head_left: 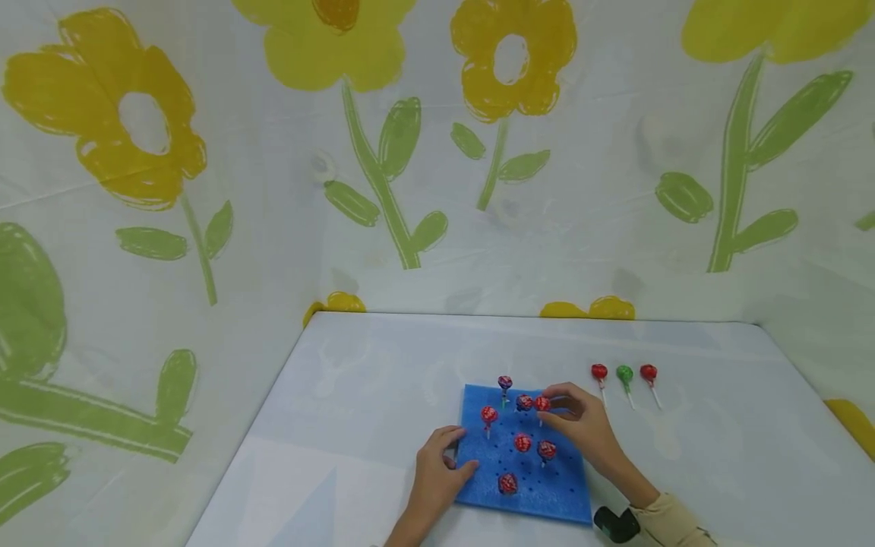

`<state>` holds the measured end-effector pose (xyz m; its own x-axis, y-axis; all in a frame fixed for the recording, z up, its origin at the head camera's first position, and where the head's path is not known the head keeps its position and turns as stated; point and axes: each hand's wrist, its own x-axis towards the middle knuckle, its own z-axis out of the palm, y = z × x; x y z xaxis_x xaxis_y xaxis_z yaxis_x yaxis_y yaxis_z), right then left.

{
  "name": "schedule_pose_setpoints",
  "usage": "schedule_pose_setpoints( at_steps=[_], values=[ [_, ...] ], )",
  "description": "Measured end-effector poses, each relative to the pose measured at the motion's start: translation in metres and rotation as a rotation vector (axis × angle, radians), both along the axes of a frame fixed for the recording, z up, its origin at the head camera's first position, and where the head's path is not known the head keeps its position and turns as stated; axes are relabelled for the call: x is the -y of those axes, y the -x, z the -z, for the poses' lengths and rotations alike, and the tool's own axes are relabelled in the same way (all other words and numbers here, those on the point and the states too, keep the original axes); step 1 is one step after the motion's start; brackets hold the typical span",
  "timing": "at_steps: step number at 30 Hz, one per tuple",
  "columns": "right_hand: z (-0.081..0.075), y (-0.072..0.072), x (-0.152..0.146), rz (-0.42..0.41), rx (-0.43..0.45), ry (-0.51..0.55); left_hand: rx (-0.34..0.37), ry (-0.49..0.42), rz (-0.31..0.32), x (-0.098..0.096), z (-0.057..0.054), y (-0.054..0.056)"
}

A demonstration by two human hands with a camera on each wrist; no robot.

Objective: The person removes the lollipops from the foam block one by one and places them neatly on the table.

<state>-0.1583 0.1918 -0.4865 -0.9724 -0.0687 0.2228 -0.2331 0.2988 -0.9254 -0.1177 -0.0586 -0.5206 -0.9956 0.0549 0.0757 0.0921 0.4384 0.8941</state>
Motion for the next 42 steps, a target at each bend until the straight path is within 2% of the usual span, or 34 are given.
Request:
schedule_pose_setpoints(
  at_steps=[3, 8, 11, 17, 20, 25, 33, 36, 42],
  values=[
    [0.002, 0.001, -0.001, 0.003, -0.048, -0.010, -0.004, -0.001, 0.003, 0.000, 0.000, 0.000],
    [0.016, 0.009, -0.010, 0.016, -0.171, -0.063, -0.044, -0.012, 0.007, 0.001, 0.002, -0.001],
    [0.010, 0.008, -0.014, 0.010, -0.200, -0.043, -0.055, -0.014, 0.008, 0.001, 0.002, -0.001],
    [-0.026, -0.006, -0.014, 0.034, -0.134, -0.004, -0.018, -0.015, -0.007, 0.001, 0.002, -0.002],
    [-0.036, -0.010, -0.019, 0.047, -0.114, 0.001, -0.023, -0.017, -0.012, 0.000, 0.002, -0.002],
    [-0.040, -0.012, -0.032, 0.077, -0.110, -0.010, -0.038, -0.023, -0.012, -0.001, 0.002, -0.002],
    [-0.042, -0.011, -0.049, 0.094, -0.176, 0.002, -0.049, -0.012, -0.018, -0.001, 0.005, -0.001],
    [-0.046, -0.012, -0.053, 0.121, -0.150, -0.018, -0.054, -0.010, -0.018, 0.000, 0.005, -0.002],
    [-0.052, -0.014, -0.061, 0.151, -0.127, -0.073, -0.004, -0.001, -0.018, -0.001, 0.002, -0.001]
  ],
)
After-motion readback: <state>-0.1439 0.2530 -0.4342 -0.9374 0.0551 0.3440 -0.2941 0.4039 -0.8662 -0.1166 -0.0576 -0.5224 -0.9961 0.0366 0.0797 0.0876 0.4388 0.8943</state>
